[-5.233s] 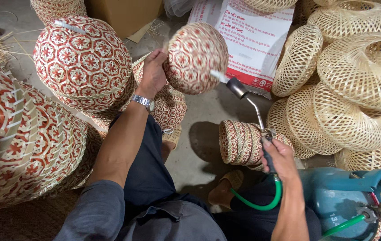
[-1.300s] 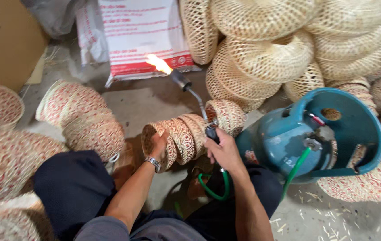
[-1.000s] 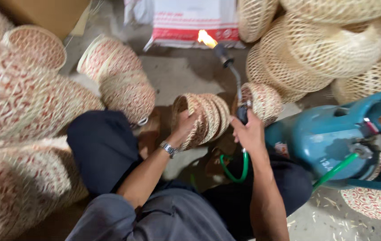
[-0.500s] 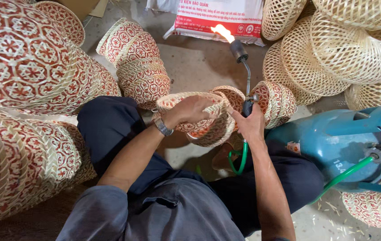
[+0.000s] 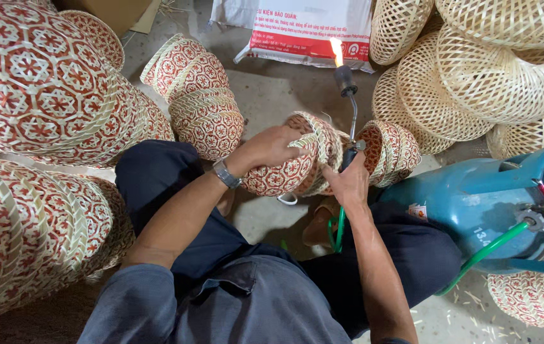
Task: The person sits on the floor and uses a handheld blowtorch to apply flame to the surface of woven baskets. They rotate each basket to treat different areas and then place it aside before picking up another one from a nearby pile.
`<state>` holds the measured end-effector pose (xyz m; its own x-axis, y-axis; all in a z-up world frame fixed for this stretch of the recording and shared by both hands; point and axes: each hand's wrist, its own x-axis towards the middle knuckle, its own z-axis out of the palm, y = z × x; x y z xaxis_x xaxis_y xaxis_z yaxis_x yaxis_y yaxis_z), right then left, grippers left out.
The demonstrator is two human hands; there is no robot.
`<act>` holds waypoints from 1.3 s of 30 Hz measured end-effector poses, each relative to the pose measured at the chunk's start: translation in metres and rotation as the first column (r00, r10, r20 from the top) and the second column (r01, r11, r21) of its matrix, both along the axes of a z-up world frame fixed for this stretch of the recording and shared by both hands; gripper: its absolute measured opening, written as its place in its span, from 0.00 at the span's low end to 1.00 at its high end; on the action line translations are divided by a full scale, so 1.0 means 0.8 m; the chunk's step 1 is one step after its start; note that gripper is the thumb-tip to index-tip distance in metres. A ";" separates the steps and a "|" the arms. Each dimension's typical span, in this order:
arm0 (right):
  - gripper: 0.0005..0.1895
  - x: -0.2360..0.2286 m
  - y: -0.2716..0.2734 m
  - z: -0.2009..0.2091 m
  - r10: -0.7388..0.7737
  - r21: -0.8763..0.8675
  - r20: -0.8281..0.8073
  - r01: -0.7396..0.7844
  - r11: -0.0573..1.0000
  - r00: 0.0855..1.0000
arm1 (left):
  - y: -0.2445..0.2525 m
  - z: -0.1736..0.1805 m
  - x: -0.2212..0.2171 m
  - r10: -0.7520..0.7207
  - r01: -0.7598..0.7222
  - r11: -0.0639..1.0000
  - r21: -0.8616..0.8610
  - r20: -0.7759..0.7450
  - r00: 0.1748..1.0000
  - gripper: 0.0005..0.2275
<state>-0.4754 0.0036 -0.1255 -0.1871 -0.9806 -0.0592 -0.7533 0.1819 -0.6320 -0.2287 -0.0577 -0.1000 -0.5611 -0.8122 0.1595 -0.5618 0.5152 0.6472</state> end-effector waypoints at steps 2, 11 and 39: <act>0.41 -0.002 -0.004 -0.016 -0.010 -0.026 -0.044 0.009 1.000 0.999 | 0.003 -0.004 -0.005 0.048 -0.035 0.998 -0.061 0.222 0.974 0.10; 0.13 -0.034 0.024 0.071 -0.006 -0.019 0.467 0.017 1.000 0.884 | -0.004 0.058 0.055 0.359 -0.120 0.774 -0.622 0.275 0.892 0.11; 0.14 -0.063 0.032 0.157 0.220 0.099 0.344 -0.268 0.958 0.913 | -0.154 -0.008 0.285 0.468 -0.162 0.882 0.443 -0.866 0.179 0.16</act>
